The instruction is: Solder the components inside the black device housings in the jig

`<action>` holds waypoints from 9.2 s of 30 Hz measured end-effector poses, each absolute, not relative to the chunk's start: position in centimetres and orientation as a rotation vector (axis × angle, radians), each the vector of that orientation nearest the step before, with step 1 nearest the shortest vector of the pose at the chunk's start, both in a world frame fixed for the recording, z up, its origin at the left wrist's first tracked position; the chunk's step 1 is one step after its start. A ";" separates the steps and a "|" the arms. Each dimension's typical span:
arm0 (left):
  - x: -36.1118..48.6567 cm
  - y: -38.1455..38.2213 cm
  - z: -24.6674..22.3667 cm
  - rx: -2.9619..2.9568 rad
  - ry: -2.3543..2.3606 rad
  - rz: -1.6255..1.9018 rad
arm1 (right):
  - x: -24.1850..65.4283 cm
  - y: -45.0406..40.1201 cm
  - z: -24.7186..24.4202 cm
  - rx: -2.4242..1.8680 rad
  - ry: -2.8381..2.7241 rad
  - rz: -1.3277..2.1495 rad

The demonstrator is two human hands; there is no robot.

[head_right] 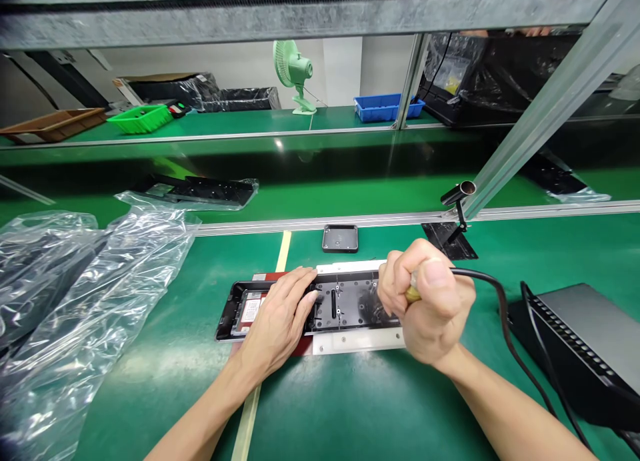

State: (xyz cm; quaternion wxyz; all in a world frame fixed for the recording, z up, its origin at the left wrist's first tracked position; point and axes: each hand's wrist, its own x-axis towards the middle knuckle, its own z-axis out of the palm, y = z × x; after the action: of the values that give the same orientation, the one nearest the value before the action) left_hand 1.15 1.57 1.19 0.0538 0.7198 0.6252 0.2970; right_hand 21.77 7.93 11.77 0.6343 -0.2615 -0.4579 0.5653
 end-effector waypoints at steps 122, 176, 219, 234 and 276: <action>1.1 1.6 1.2 2.191 1.886 0.887 | 23.6 10.2 13.9 -0.529 -1.181 1.298; 0.9 1.5 0.8 2.173 1.888 0.866 | 20.5 12.4 11.6 -0.583 -1.234 1.117; 0.1 1.5 0.8 1.935 1.890 0.824 | 20.2 12.9 10.2 -0.519 -1.371 1.051; 0.1 1.4 1.0 1.956 1.868 0.848 | 20.1 13.0 10.2 -0.537 -1.343 1.073; 0.3 1.5 1.4 2.006 1.828 0.819 | 20.2 12.8 10.9 -0.540 -1.267 1.114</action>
State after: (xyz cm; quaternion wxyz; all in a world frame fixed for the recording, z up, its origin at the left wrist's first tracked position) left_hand 0.33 1.46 1.44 0.1528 0.6993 0.6373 0.2855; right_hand 20.19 12.77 10.91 0.6327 -0.2361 -0.5540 0.4868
